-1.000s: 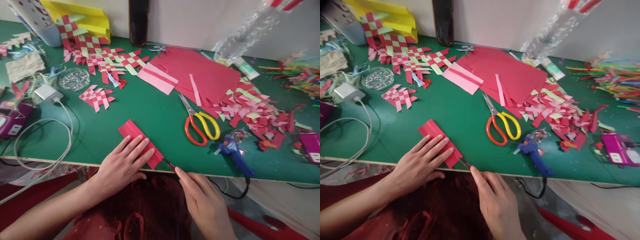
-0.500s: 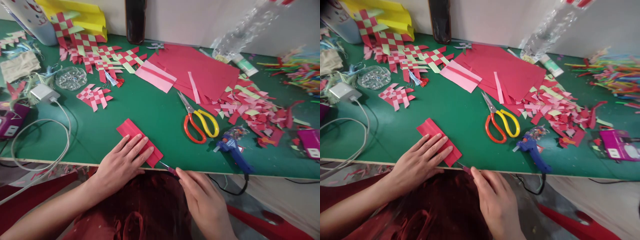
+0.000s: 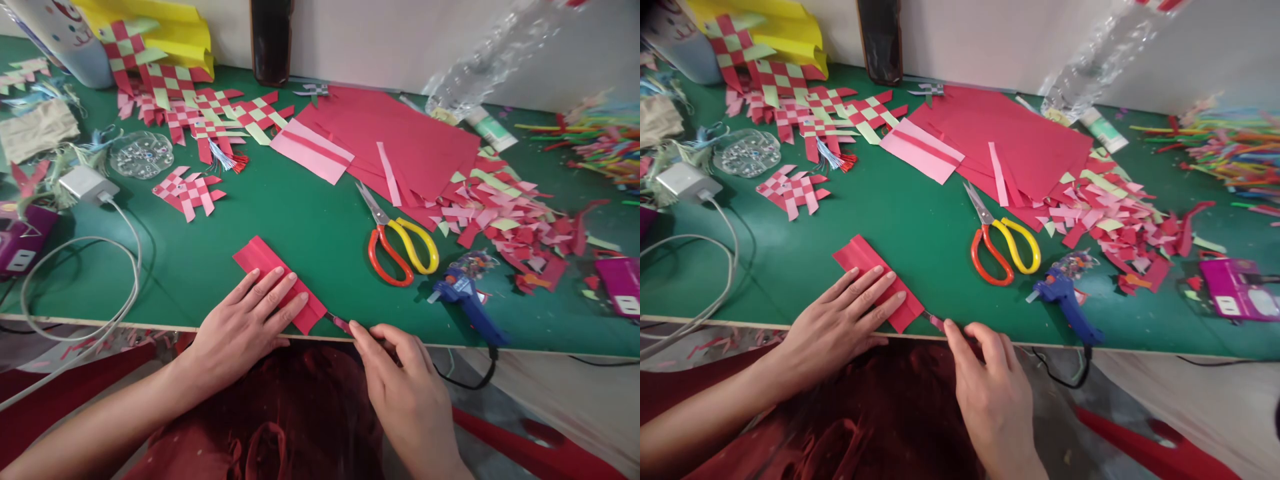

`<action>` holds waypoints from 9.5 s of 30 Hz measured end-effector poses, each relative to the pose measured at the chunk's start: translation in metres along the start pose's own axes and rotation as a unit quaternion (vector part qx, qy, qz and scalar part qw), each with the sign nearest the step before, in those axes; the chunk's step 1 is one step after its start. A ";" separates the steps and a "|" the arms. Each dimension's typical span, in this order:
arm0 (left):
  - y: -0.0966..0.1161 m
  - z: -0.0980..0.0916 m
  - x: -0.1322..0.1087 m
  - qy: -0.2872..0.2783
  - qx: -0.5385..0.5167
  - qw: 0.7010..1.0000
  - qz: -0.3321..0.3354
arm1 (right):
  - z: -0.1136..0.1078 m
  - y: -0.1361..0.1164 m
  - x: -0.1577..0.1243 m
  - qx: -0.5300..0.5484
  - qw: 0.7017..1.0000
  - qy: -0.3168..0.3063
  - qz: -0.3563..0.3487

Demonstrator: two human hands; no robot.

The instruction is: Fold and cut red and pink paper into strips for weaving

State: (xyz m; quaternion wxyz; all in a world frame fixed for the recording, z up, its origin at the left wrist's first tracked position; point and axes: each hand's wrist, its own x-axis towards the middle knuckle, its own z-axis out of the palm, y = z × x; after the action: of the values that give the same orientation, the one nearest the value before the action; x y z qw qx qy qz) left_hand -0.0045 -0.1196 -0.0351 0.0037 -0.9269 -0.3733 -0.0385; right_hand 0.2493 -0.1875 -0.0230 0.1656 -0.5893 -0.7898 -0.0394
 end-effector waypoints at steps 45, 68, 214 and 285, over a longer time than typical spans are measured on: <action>-0.001 0.003 -0.001 0.010 0.021 1.000 0.010 | 0.007 0.005 0.024 0.057 0.998 0.020 -0.001; -0.001 0.002 0.000 -0.005 0.027 1.000 0.012 | 0.009 0.007 0.037 0.075 0.997 0.004 -0.015; -0.021 -0.002 -0.003 0.032 0.023 0.999 -0.021 | 0.025 -0.006 0.079 0.086 0.995 0.031 -0.043; -0.019 -0.002 -0.003 0.008 -0.016 0.997 -0.072 | 0.039 -0.011 0.106 0.109 0.992 0.038 -0.054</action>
State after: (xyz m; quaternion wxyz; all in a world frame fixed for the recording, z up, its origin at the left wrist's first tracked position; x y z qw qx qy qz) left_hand -0.0203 -0.1083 -0.0343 -0.0111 -0.8972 -0.4385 -0.0519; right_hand 0.2037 -0.0834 -0.0254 0.2563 -0.5223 -0.8132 0.0154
